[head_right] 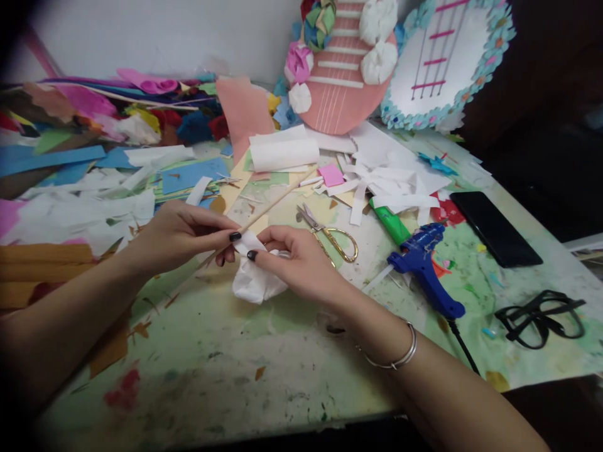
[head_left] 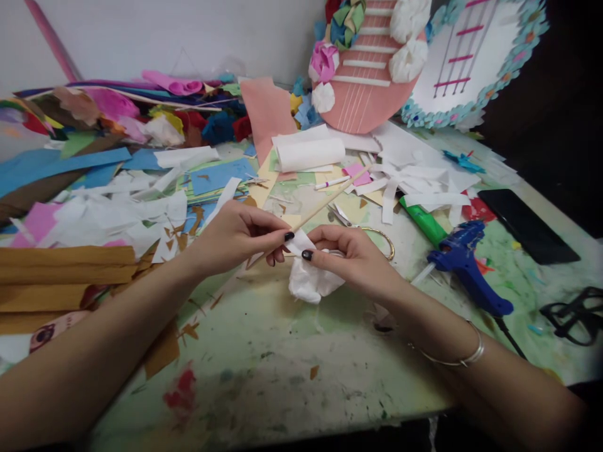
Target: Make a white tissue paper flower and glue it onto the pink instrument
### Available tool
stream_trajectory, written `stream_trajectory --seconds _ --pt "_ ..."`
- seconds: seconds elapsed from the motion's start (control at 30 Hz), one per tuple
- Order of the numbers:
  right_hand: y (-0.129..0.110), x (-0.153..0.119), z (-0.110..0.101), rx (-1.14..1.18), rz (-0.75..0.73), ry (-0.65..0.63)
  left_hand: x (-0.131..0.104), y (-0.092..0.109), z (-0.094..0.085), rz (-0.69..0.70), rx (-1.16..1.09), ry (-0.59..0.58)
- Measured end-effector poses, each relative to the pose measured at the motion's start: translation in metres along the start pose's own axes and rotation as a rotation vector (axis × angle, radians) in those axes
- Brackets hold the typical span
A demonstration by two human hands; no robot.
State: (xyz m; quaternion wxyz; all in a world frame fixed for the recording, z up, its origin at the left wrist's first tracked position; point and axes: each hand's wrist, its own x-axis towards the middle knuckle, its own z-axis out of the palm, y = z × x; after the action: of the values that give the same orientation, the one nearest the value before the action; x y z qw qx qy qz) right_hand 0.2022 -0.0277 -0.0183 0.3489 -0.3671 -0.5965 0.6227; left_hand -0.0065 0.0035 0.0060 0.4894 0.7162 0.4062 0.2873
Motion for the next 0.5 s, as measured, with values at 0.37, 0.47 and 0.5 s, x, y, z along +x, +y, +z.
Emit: stream_trajectory --seconds 0.37,0.47,0.5 --pt "0.002 0.0 -0.001 -0.127 0.015 0.101 -0.002 -0.004 0.007 0.064 0.064 0.008" --pt "0.002 0.0 0.0 -0.11 0.003 0.113 -0.004 -0.004 0.01 0.064 0.097 0.036" --pt "0.002 0.0 0.001 -0.113 -0.003 0.11 -0.004 -0.004 0.011 0.069 0.113 0.048"
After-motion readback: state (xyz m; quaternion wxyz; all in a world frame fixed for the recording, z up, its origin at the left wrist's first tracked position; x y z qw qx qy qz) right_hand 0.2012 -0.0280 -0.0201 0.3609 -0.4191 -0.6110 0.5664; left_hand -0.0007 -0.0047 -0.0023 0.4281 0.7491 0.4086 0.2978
